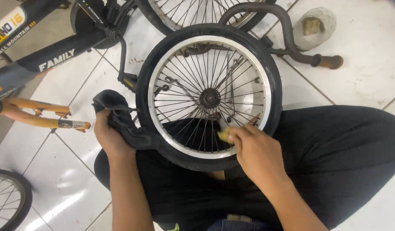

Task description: Cleaning and polishing the rim and spokes of a bicycle wheel using a cloth and a cleaning sponge.

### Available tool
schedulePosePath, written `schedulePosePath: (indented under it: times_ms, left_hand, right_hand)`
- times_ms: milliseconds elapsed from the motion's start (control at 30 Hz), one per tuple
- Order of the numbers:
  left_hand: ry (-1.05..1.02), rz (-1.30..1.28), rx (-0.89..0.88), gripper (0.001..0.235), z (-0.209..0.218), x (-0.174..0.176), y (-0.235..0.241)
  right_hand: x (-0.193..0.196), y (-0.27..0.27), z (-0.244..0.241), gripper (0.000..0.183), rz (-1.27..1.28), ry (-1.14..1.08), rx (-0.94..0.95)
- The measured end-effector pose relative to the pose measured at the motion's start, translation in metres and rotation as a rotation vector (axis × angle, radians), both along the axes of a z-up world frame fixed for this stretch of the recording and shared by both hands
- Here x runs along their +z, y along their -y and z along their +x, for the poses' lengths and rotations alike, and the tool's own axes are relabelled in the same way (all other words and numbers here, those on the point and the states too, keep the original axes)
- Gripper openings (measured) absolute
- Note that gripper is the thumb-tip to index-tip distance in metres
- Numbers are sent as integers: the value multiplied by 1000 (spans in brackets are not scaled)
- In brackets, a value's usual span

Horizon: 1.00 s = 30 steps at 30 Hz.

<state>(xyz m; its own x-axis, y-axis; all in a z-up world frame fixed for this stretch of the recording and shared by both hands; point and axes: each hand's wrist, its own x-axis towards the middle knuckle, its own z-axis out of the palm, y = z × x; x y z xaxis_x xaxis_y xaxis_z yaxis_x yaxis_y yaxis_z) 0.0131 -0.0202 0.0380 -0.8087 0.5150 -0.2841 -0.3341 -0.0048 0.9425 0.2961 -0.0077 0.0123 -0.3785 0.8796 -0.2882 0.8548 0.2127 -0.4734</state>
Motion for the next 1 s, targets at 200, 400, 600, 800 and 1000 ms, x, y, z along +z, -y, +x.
schedulePosePath:
  times_ms: [200,400,600,800,1000]
  left_hand:
    - [-31,-17,-24,16,3,6,-4]
    - [-52,-49,-25,18,-3,0,1]
    - [-45,-48,5,10,-11,-9,3]
    - [-63,-75,5,12,-8,-1,4]
    - [113,-125,108,12,-12,8,-4]
  right_hand:
    - [-35,-26,-33,15,460,-317,-101]
    - [-41,15,-14,13,463,-72,33]
    - [-7,-2,-9,15,289,-135,-21]
    - [-32,-14,-55,14,386,-325,-39]
    - [-28,42,-39,39,183,-181,217]
